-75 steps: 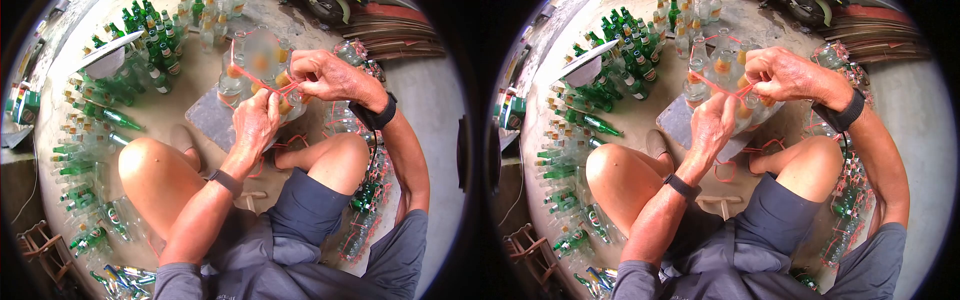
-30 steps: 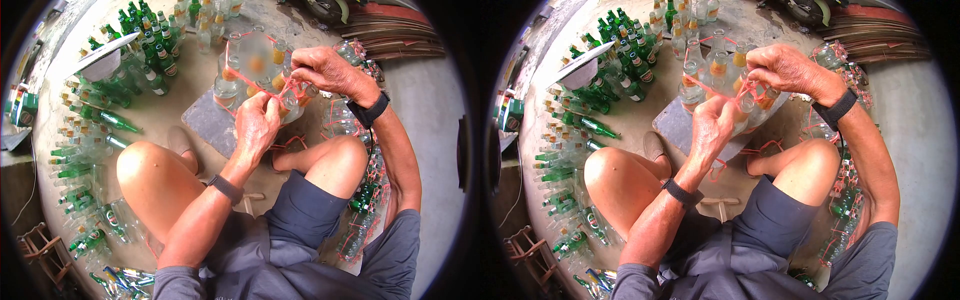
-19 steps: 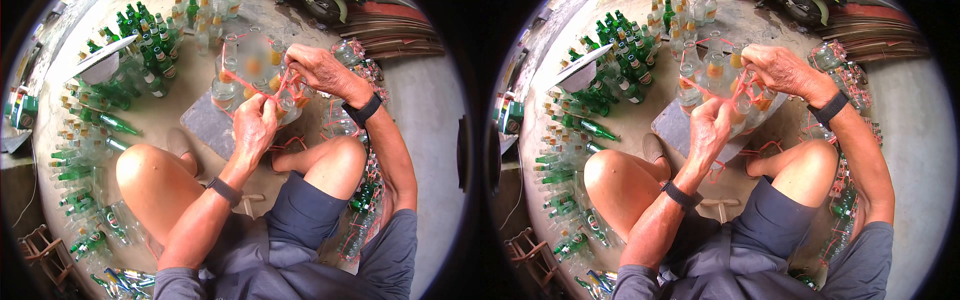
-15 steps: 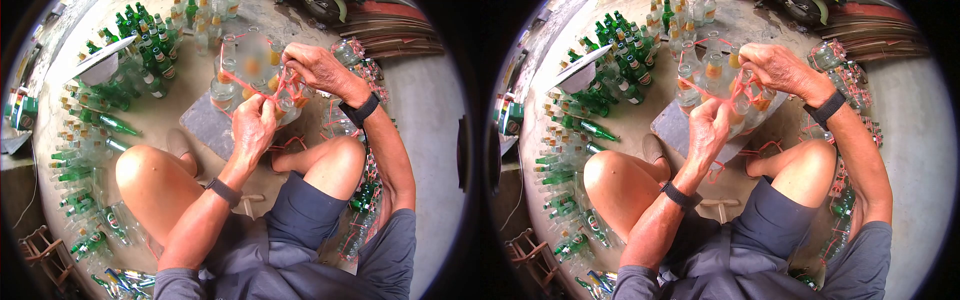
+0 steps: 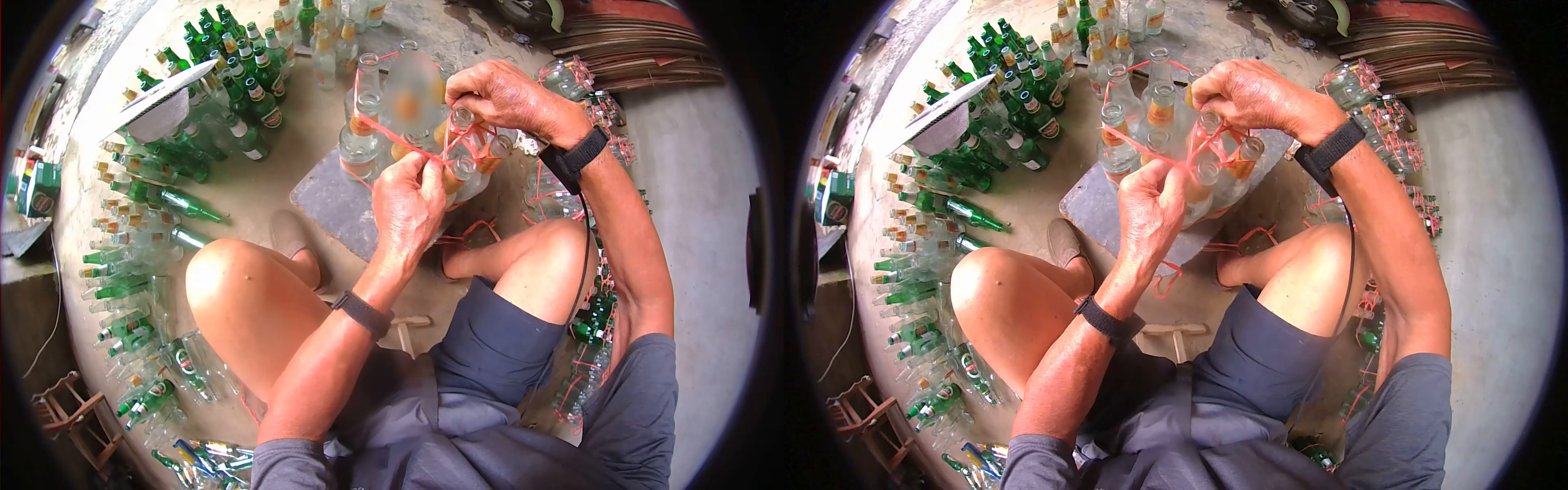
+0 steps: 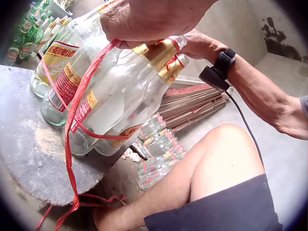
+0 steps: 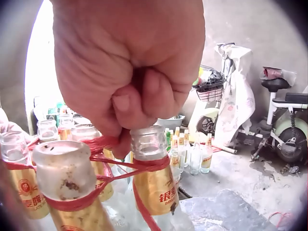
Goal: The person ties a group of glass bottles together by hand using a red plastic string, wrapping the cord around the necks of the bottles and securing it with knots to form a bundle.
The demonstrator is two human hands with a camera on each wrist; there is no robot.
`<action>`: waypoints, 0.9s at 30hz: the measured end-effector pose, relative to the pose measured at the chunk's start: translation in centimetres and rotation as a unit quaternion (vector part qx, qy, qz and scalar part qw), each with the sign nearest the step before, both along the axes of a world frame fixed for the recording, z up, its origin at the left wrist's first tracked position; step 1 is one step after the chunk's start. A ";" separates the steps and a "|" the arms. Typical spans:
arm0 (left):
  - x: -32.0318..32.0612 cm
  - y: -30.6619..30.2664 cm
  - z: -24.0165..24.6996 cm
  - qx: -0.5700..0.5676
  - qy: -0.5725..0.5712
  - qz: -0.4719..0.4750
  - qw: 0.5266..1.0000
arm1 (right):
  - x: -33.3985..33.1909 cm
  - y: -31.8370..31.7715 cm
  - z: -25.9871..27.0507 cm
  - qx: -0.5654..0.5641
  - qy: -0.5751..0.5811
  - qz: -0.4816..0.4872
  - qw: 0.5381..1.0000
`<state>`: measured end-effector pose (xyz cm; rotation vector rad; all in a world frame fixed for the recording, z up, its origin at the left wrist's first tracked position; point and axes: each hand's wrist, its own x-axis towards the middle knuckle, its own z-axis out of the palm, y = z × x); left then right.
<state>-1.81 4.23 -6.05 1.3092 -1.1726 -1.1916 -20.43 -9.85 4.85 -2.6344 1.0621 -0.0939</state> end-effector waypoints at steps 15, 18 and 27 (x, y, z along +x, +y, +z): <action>2.2 0.3 0.4 0.044 -0.038 -0.018 0.998 | 0.7 -0.8 0.7 0.025 0.067 0.005 0.997; 2.3 0.6 0.8 0.009 -0.013 -0.006 1.000 | 0.9 -0.8 1.0 0.041 0.090 -0.008 0.995; 3.8 1.1 1.8 0.014 -0.020 -0.018 1.000 | 1.4 5.1 1.4 -0.096 -0.052 -0.087 0.990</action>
